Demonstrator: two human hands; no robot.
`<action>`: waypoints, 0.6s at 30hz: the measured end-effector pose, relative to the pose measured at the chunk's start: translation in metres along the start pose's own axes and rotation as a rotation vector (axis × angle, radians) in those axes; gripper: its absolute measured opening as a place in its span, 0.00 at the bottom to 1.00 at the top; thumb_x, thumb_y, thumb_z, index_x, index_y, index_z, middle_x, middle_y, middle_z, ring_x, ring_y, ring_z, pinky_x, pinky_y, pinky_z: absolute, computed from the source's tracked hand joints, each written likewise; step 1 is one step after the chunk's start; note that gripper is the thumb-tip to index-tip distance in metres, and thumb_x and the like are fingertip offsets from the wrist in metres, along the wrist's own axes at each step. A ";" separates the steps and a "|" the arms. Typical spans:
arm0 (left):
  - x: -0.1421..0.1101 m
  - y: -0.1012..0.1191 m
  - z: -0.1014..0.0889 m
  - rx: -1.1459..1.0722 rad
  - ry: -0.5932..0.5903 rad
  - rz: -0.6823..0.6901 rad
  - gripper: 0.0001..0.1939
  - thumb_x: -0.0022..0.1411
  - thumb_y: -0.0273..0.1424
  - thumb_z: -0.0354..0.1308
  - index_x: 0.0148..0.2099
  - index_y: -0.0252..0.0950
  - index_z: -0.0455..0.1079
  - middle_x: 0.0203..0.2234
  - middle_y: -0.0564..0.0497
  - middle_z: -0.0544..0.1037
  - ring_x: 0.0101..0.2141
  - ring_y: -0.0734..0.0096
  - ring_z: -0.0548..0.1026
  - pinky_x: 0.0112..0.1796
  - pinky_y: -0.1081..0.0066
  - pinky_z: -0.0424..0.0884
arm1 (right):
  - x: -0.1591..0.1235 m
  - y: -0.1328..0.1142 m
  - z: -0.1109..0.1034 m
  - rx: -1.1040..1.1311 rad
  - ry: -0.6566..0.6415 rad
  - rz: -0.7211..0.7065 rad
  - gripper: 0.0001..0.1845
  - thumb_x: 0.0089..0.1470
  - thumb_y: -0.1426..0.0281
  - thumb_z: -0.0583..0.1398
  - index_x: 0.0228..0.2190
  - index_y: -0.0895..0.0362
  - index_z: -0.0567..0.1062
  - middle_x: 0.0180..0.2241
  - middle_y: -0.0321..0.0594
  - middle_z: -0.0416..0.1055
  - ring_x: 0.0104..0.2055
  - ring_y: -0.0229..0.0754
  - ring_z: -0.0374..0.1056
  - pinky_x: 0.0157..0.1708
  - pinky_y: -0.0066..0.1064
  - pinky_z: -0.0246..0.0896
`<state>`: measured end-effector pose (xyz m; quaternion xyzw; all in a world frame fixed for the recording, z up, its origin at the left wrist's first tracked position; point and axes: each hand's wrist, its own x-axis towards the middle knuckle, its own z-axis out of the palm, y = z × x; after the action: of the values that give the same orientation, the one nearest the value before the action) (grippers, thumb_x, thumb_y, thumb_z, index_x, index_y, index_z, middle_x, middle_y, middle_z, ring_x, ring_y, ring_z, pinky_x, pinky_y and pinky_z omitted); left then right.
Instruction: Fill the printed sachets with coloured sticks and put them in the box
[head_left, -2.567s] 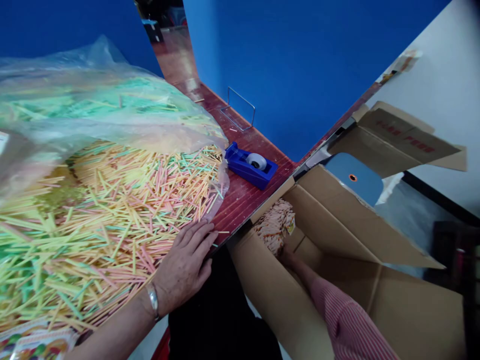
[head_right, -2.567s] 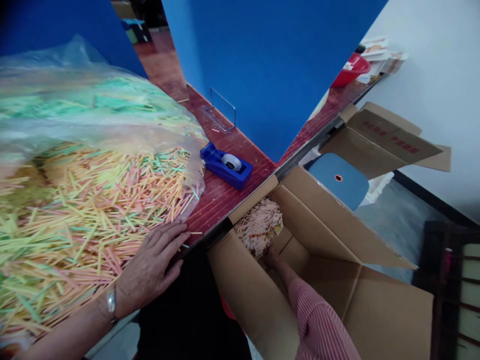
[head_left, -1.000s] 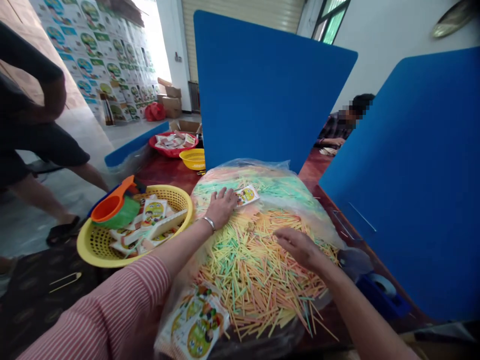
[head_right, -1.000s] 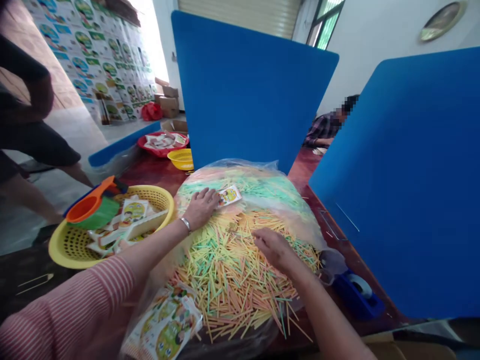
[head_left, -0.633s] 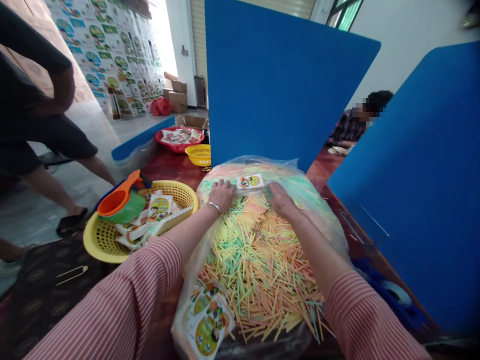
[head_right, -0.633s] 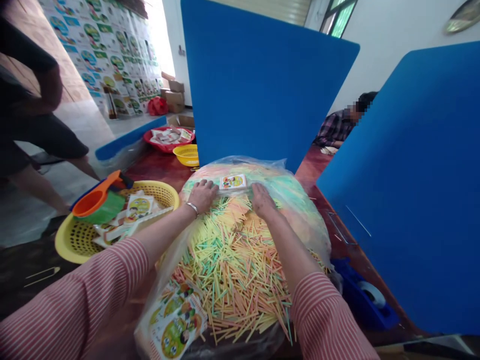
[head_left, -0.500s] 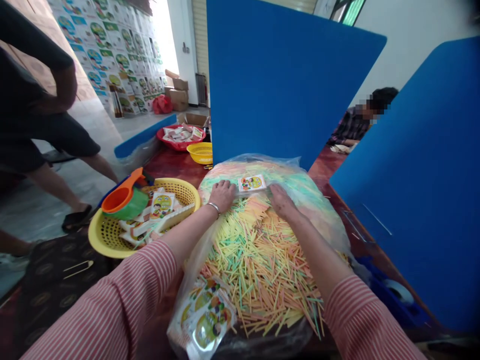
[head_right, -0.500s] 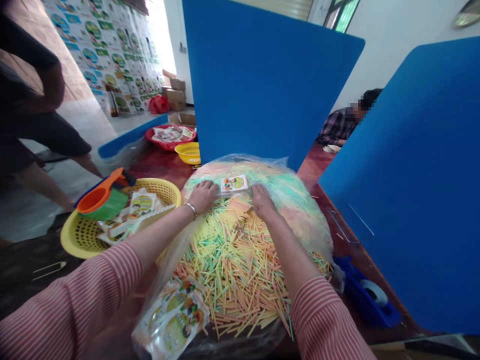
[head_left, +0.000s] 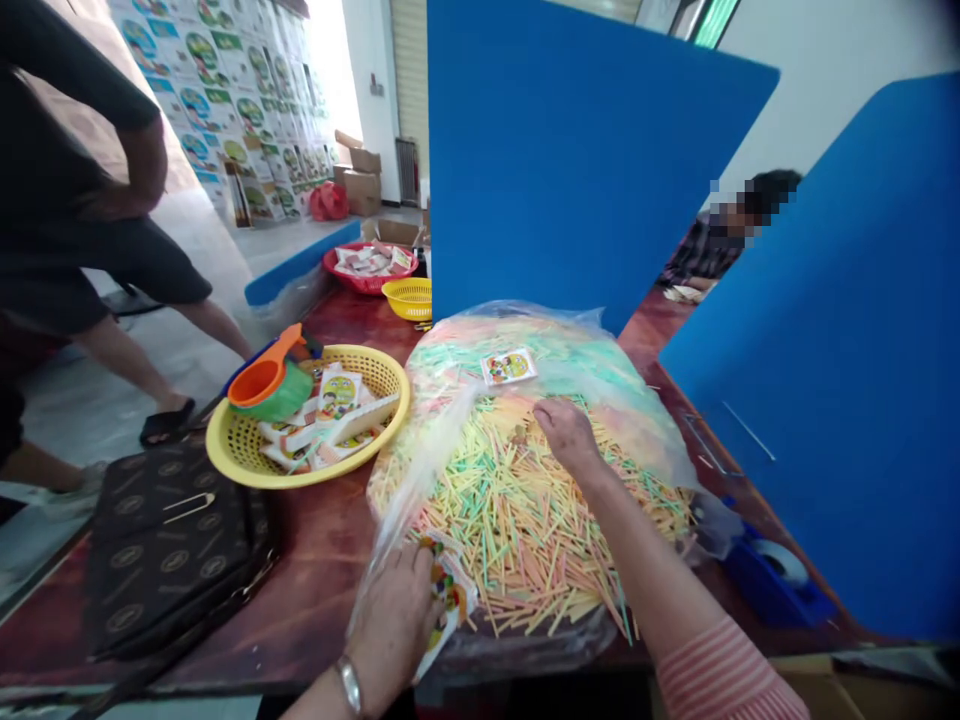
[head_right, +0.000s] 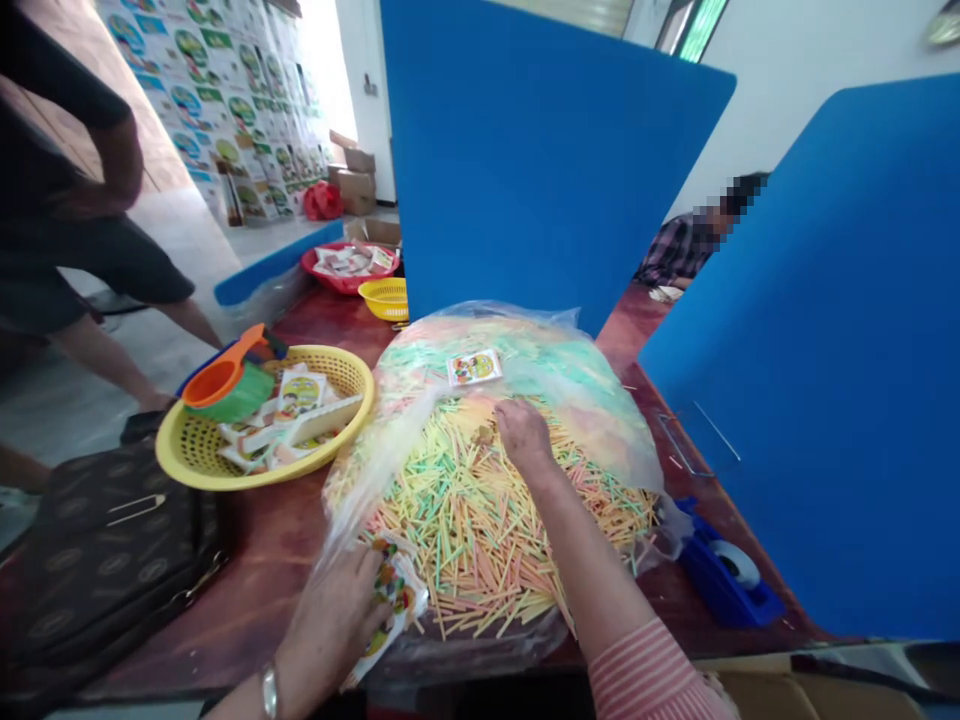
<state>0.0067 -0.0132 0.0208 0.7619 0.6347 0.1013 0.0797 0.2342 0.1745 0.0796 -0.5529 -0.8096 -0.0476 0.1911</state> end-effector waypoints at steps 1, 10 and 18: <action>0.000 -0.003 0.004 -0.024 0.001 -0.022 0.08 0.50 0.23 0.52 0.35 0.35 0.64 0.33 0.47 0.72 0.36 0.63 0.69 0.38 0.64 0.64 | 0.007 -0.005 0.001 -0.034 -0.023 -0.012 0.14 0.57 0.71 0.48 0.35 0.57 0.73 0.35 0.41 0.71 0.40 0.40 0.63 0.41 0.28 0.54; 0.006 -0.020 0.016 -0.208 0.094 -0.007 0.07 0.53 0.21 0.49 0.27 0.37 0.63 0.26 0.51 0.73 0.30 0.67 0.72 0.31 0.68 0.67 | 0.033 -0.042 0.027 -0.213 -0.085 0.004 0.15 0.53 0.78 0.49 0.40 0.64 0.71 0.38 0.54 0.69 0.42 0.49 0.60 0.40 0.36 0.55; -0.003 -0.019 0.011 -0.142 0.206 0.123 0.13 0.58 0.21 0.48 0.43 0.39 0.65 0.31 0.49 0.74 0.34 0.65 0.73 0.35 0.66 0.70 | 0.027 -0.044 0.031 -0.240 -0.100 0.007 0.16 0.55 0.79 0.46 0.40 0.64 0.70 0.40 0.54 0.67 0.43 0.50 0.59 0.42 0.39 0.54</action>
<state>-0.0086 -0.0128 0.0052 0.7775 0.5827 0.2285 0.0614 0.1777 0.1898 0.0666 -0.5763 -0.8047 -0.1159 0.0832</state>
